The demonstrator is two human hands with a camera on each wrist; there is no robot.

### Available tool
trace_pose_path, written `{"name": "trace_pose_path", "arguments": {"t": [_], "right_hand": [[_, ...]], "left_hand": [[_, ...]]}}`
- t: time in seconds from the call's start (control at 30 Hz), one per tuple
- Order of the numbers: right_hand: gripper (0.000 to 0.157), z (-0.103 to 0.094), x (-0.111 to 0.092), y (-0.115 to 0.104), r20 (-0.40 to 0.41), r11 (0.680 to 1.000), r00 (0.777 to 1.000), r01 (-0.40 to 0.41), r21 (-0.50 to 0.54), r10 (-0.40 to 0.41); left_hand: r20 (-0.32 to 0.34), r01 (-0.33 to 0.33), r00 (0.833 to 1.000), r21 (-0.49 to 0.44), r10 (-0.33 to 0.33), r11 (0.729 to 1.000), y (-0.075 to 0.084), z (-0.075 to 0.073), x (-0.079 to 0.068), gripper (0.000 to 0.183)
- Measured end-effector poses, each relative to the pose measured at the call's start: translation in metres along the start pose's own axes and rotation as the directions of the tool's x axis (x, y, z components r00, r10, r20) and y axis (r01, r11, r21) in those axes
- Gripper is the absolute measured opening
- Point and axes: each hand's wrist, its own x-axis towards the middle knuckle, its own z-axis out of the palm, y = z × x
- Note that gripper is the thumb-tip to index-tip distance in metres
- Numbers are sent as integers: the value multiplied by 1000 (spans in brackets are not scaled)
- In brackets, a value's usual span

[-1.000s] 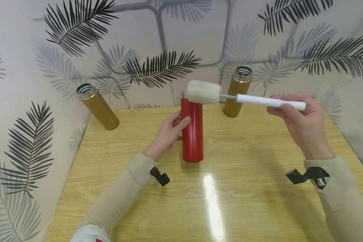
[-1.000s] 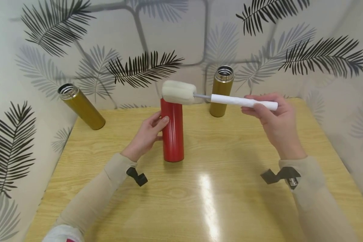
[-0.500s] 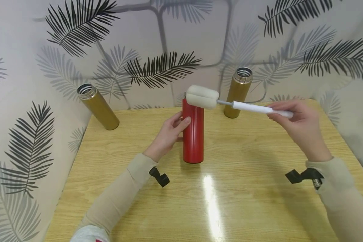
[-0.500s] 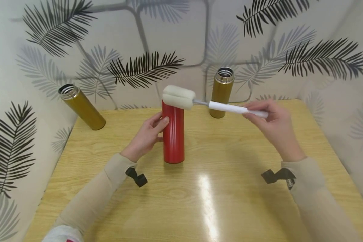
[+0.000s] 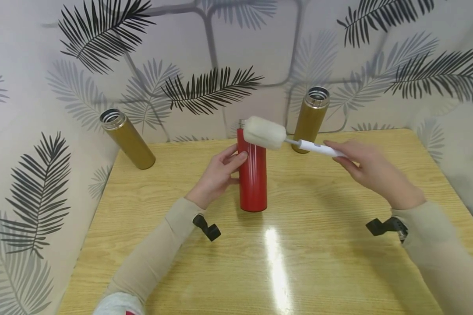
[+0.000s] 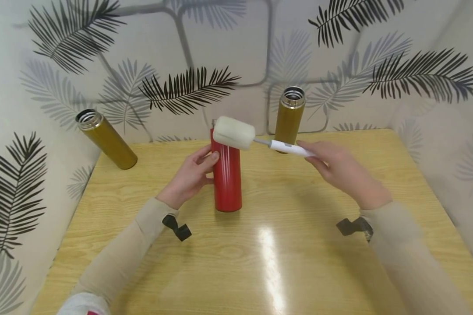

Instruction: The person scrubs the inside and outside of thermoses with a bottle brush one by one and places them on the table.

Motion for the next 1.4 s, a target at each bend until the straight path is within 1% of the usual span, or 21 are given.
{"name": "trace_pose_path", "arguments": {"t": [0.07,0.17,0.27,0.33,0.4,0.5,0.57,0.6,0.67,0.77,0.87,0.93,0.97,1.0,1.03,1.07,1.17,1.33,1.4], "right_hand": [[55,3,0,0,18,1000,1000,-3,4,3],[50,7,0,-1,18,999,1000,-11,36,10],[38,13,0,2,13,998,1000,6,69,-7],[25,18,-1,5,22,995,999,28,95,-30],[22,21,-3,6,44,991,998,41,124,-47],[23,26,-7,5,88,988,994,44,147,-57],[33,29,-11,4,125,988,991,35,149,-54],[36,30,-13,3,144,989,988,29,143,-50],[38,32,-17,1,178,989,983,20,149,-47],[39,35,-24,-1,207,987,976,31,156,-63],[35,37,-29,-1,200,984,975,59,170,-94],[25,38,-30,0,183,982,977,76,170,-107],[24,38,-30,0,170,983,979,79,167,-108],[26,38,-30,1,157,984,982,79,162,-104],[30,37,-29,1,144,985,984,79,154,-102],[31,37,-27,2,131,986,987,78,147,-97],[25,34,-22,5,95,990,992,65,129,-78],[25,29,-13,11,37,993,999,33,115,-37],[24,26,-9,13,14,994,1000,17,111,-18]], "left_hand": [[7,5,1000,-20,-5,1000,0,0,0,56],[10,7,1000,-28,-7,1000,0,-1,1,55],[13,6,1000,-38,-6,999,0,-1,0,54],[10,1,1000,-45,0,999,0,-2,1,52],[2,-5,1000,-55,5,998,0,-3,2,49],[-25,-9,1000,-60,8,998,1,-6,3,48],[-49,-9,999,-60,6,998,1,-8,5,49],[-58,-11,998,-66,7,998,2,-9,6,50],[-78,-19,997,-72,13,997,3,-12,8,51],[-103,-32,994,-92,22,995,4,-16,11,50],[-115,-45,993,-95,33,994,6,-18,12,49],[-113,-43,993,-90,33,995,8,-19,13,49],[-110,-41,993,-88,31,995,8,-19,13,49],[-104,-36,994,-89,27,995,8,-18,13,49],[-95,-30,995,-92,21,995,8,-18,13,49],[-85,-25,996,-94,17,995,7,-17,13,49],[-56,-22,998,-99,16,995,6,-14,14,47],[0,-34,999,-76,34,997,1,-9,13,46],[27,-36,999,-85,38,996,-2,-8,13,47]]}}
